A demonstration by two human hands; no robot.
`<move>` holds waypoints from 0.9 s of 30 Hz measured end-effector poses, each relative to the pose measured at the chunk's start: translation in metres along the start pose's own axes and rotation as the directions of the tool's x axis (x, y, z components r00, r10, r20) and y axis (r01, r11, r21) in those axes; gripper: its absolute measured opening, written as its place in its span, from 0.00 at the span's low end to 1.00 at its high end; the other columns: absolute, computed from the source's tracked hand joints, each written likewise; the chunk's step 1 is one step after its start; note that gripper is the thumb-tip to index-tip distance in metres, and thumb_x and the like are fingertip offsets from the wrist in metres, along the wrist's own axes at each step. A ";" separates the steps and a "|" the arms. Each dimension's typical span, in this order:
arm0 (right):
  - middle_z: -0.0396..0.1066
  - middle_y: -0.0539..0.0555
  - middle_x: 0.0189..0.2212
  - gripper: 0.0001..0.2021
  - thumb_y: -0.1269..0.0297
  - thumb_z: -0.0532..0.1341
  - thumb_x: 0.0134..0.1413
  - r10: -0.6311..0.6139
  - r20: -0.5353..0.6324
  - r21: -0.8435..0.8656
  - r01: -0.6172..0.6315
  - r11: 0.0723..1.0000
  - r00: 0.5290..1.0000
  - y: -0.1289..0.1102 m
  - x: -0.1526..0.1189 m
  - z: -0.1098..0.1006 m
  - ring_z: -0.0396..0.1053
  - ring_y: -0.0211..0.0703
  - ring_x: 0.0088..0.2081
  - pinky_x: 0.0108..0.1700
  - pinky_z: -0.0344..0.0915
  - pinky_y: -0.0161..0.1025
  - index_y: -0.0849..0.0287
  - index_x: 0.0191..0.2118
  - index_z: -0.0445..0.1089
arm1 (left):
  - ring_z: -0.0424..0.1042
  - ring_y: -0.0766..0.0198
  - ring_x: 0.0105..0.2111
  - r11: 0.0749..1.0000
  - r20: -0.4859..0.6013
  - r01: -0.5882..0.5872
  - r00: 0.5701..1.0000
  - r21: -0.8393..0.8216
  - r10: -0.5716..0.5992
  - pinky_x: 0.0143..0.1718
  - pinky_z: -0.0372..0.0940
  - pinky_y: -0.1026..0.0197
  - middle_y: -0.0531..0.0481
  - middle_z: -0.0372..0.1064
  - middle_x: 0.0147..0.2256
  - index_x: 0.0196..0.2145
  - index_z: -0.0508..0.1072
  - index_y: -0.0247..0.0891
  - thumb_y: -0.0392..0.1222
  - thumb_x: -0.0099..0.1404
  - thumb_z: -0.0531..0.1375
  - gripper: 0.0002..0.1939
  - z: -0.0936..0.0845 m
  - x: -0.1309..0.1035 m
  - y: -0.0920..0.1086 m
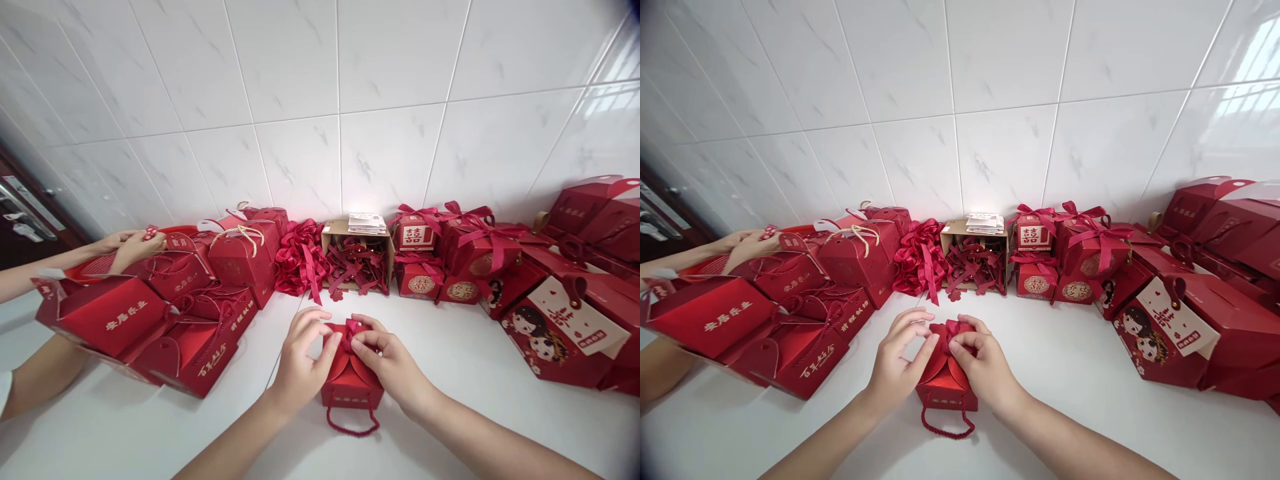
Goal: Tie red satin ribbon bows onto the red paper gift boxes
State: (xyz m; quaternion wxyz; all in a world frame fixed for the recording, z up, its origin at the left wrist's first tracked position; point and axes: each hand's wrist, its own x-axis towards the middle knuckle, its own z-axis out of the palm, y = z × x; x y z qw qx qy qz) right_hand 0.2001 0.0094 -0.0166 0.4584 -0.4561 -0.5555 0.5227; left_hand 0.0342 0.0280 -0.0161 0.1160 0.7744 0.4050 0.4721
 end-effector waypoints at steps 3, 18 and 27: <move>0.60 0.60 0.55 0.15 0.53 0.60 0.54 -0.013 -0.020 -0.033 0.012 0.999 1.000 -0.002 -0.001 -0.001 0.53 0.53 0.62 0.60 0.54 0.49 0.58 0.27 0.73 | 0.65 0.53 0.50 0.999 0.101 0.003 0.995 0.051 -0.009 0.52 0.63 0.48 0.43 0.71 0.44 0.31 0.75 0.40 0.37 0.61 0.60 0.03 -0.004 -0.001 0.006; 0.73 0.51 0.31 0.04 0.63 0.60 0.53 -0.015 0.212 -0.507 0.123 0.853 0.977 -0.024 -0.005 -0.044 0.70 0.41 0.35 0.40 0.65 0.39 0.58 0.32 0.70 | 0.71 0.57 0.42 0.974 0.494 0.224 0.850 -0.027 -0.182 0.46 0.65 0.57 0.49 0.76 0.33 0.26 0.79 0.42 0.39 0.57 0.63 0.05 -0.038 0.024 0.025; 0.64 0.43 0.18 0.08 0.64 0.63 0.50 0.090 0.273 -0.348 0.011 0.937 0.958 -0.026 -0.005 -0.044 0.60 0.33 0.20 0.23 0.57 0.31 0.58 0.34 0.63 | 0.68 0.67 0.25 0.907 0.597 0.420 0.732 -0.015 -0.329 0.28 0.63 0.66 0.53 0.72 0.25 0.26 0.74 0.37 0.40 0.57 0.61 0.05 -0.042 0.028 0.030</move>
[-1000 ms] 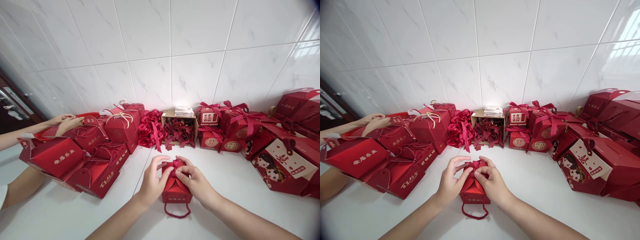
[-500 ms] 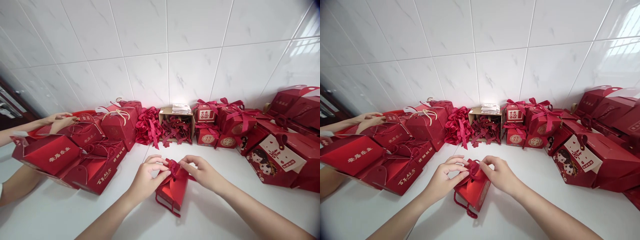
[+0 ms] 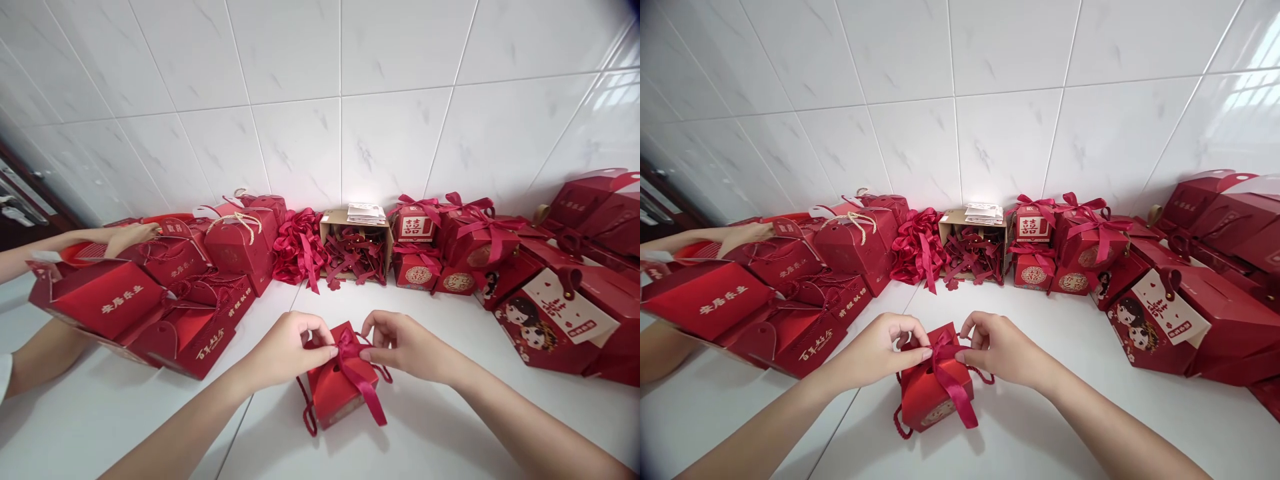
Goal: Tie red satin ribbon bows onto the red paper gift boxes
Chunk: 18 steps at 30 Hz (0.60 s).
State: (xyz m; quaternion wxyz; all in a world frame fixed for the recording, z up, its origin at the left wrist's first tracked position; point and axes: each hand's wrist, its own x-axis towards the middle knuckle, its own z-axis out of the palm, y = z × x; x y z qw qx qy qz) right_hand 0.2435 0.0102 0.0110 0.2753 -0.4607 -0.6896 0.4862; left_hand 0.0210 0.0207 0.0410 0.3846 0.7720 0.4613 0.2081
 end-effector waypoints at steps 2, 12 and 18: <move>0.63 0.42 0.17 0.10 0.65 0.65 0.47 -0.002 -0.027 -0.036 0.001 0.999 1.000 -0.008 -0.008 -0.001 0.60 0.33 0.20 0.23 0.56 0.30 0.57 0.34 0.63 | 0.67 0.68 0.24 0.998 0.022 0.004 1.000 -0.062 -0.003 0.27 0.63 0.67 0.53 0.71 0.25 0.26 0.73 0.36 0.39 0.56 0.61 0.04 0.001 0.000 -0.002; 0.69 0.50 0.21 0.16 0.50 0.62 0.54 -0.080 0.112 -0.396 0.118 0.910 0.990 -0.029 -0.030 -0.009 0.62 0.37 0.22 0.22 0.55 0.33 0.57 0.24 0.67 | 0.66 0.67 0.26 0.996 0.200 -0.061 0.977 -0.060 0.072 0.28 0.62 0.66 0.50 0.72 0.29 0.33 0.76 0.36 0.38 0.58 0.59 0.07 -0.008 0.007 -0.008; 0.73 0.49 0.31 0.07 0.62 0.62 0.55 -0.226 0.104 -0.191 0.243 0.951 0.968 -0.018 0.004 -0.004 0.69 0.39 0.30 0.32 0.66 0.35 0.55 0.40 0.68 | 0.66 0.66 0.28 0.997 0.133 -0.070 0.989 0.020 0.067 0.28 0.61 0.66 0.52 0.70 0.28 0.34 0.75 0.37 0.36 0.58 0.57 0.07 -0.009 0.002 -0.001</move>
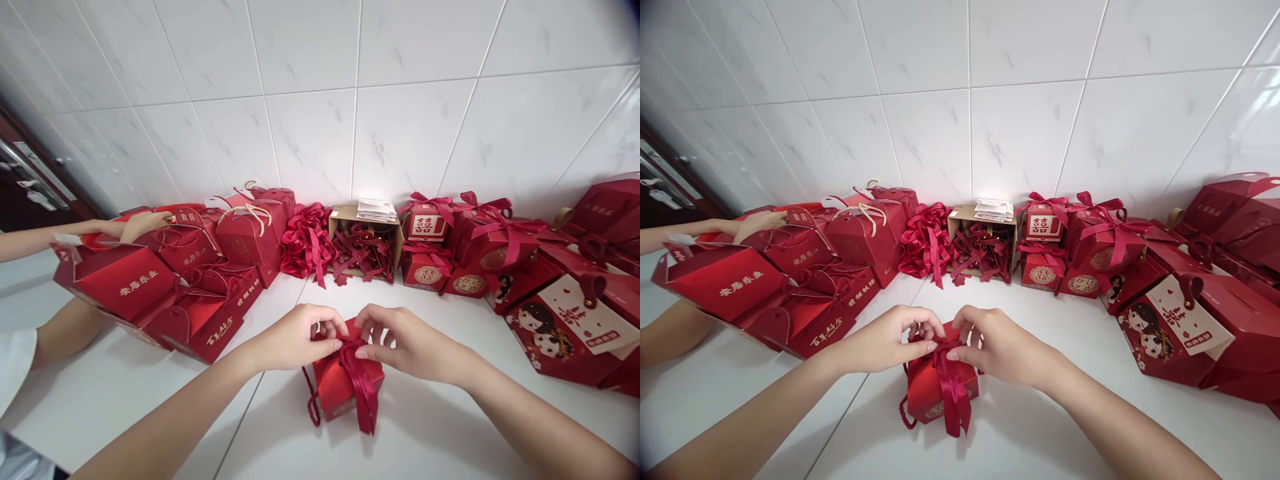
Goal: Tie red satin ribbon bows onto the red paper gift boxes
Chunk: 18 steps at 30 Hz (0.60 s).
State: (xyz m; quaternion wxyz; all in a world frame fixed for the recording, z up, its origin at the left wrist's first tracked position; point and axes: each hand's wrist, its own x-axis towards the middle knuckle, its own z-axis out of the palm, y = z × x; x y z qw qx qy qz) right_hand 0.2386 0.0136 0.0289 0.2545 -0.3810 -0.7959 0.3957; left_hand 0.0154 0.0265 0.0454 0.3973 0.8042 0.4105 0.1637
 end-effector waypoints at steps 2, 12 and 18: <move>0.71 0.48 0.29 0.08 0.64 0.62 0.53 0.020 -0.004 0.011 -0.020 1.000 1.000 0.003 0.002 0.005 0.68 0.38 0.28 0.30 0.65 0.35 0.55 0.40 0.67 | 0.65 0.67 0.28 1.000 -0.022 0.024 0.999 -0.007 -0.024 0.26 0.60 0.67 0.53 0.68 0.28 0.36 0.73 0.38 0.36 0.58 0.58 0.08 0.001 -0.002 0.003; 0.69 0.48 0.29 0.08 0.75 0.55 0.54 -0.065 -0.036 0.016 0.065 0.998 0.997 0.002 -0.003 0.015 0.64 0.36 0.29 0.32 0.62 0.33 0.56 0.36 0.66 | 0.65 0.67 0.29 0.996 -0.033 0.069 0.997 -0.047 -0.071 0.27 0.58 0.67 0.54 0.67 0.29 0.38 0.68 0.39 0.36 0.58 0.58 0.08 0.005 -0.003 0.005; 0.68 0.48 0.29 0.08 0.76 0.55 0.52 -0.043 -0.108 -0.001 0.043 0.999 0.993 0.003 -0.003 0.023 0.63 0.36 0.28 0.31 0.61 0.32 0.57 0.35 0.66 | 0.66 0.67 0.30 0.997 -0.058 0.069 0.996 -0.036 -0.071 0.28 0.59 0.67 0.55 0.66 0.30 0.36 0.68 0.40 0.36 0.58 0.58 0.06 0.007 -0.003 0.004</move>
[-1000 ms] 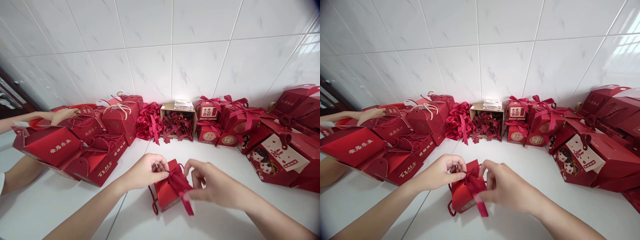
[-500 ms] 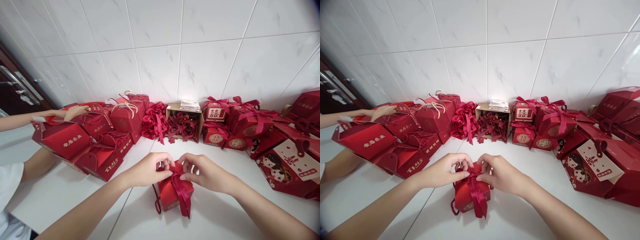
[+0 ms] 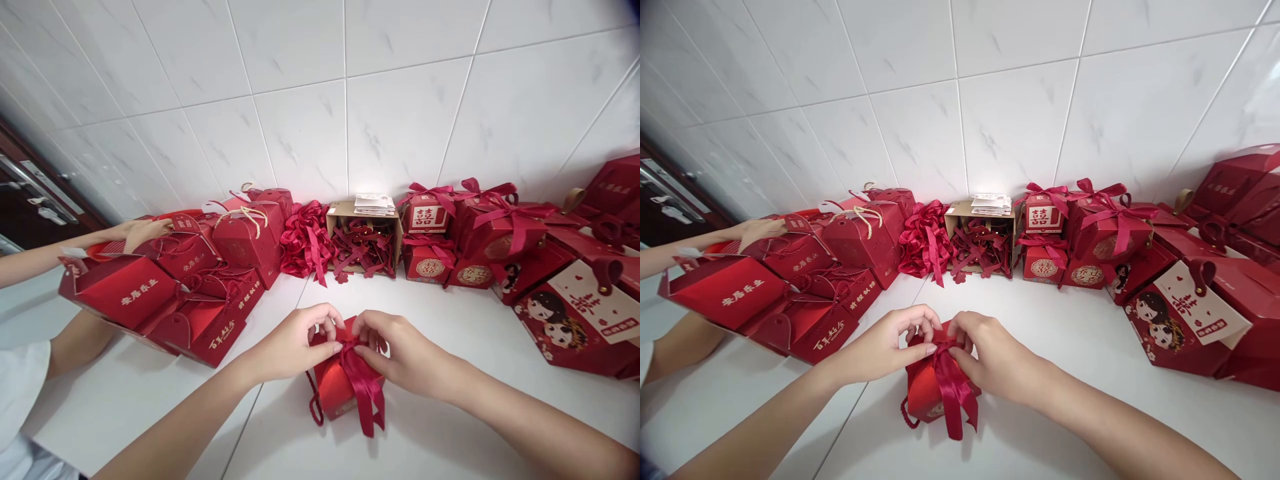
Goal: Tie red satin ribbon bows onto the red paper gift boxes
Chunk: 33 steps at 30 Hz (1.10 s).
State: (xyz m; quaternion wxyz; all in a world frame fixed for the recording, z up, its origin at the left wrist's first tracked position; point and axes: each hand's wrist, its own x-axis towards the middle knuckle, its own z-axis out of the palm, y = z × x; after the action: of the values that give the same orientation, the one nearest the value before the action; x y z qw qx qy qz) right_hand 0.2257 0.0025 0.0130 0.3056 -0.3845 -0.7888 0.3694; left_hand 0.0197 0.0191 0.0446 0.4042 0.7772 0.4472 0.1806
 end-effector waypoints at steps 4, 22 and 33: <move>0.69 0.49 0.31 0.10 0.76 0.57 0.53 0.017 0.005 -0.060 -0.017 0.998 1.000 0.000 0.002 -0.001 0.64 0.36 0.30 0.32 0.61 0.33 0.56 0.40 0.69 | 0.66 0.67 0.30 1.000 0.001 -0.001 1.000 0.017 0.001 0.28 0.60 0.66 0.55 0.67 0.30 0.36 0.68 0.40 0.37 0.59 0.58 0.05 0.000 -0.001 0.001; 0.64 0.55 0.34 0.24 0.81 0.53 0.56 -0.385 0.225 -0.428 0.446 0.786 0.895 0.009 -0.002 -0.007 0.62 0.41 0.35 0.34 0.63 0.35 0.53 0.56 0.67 | 0.65 0.67 0.30 0.996 -0.062 0.043 0.997 0.080 -0.038 0.31 0.59 0.65 0.55 0.65 0.30 0.36 0.68 0.40 0.38 0.61 0.56 0.04 -0.005 -0.002 -0.006; 0.61 0.57 0.35 0.20 0.71 0.52 0.63 -0.310 0.346 -0.486 0.451 0.749 0.886 0.009 -0.001 -0.006 0.61 0.43 0.37 0.35 0.63 0.36 0.50 0.57 0.66 | 0.64 0.67 0.33 0.989 -0.028 -0.093 0.995 0.111 0.097 0.37 0.62 0.64 0.54 0.64 0.31 0.32 0.66 0.40 0.34 0.63 0.53 0.04 -0.012 -0.003 -0.011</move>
State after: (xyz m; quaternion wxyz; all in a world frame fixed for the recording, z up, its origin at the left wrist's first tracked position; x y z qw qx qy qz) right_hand 0.2342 0.0074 0.0089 0.1513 -0.2376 -0.9544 0.0987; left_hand 0.0045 0.0251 0.0438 0.3444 0.8155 0.4255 0.1878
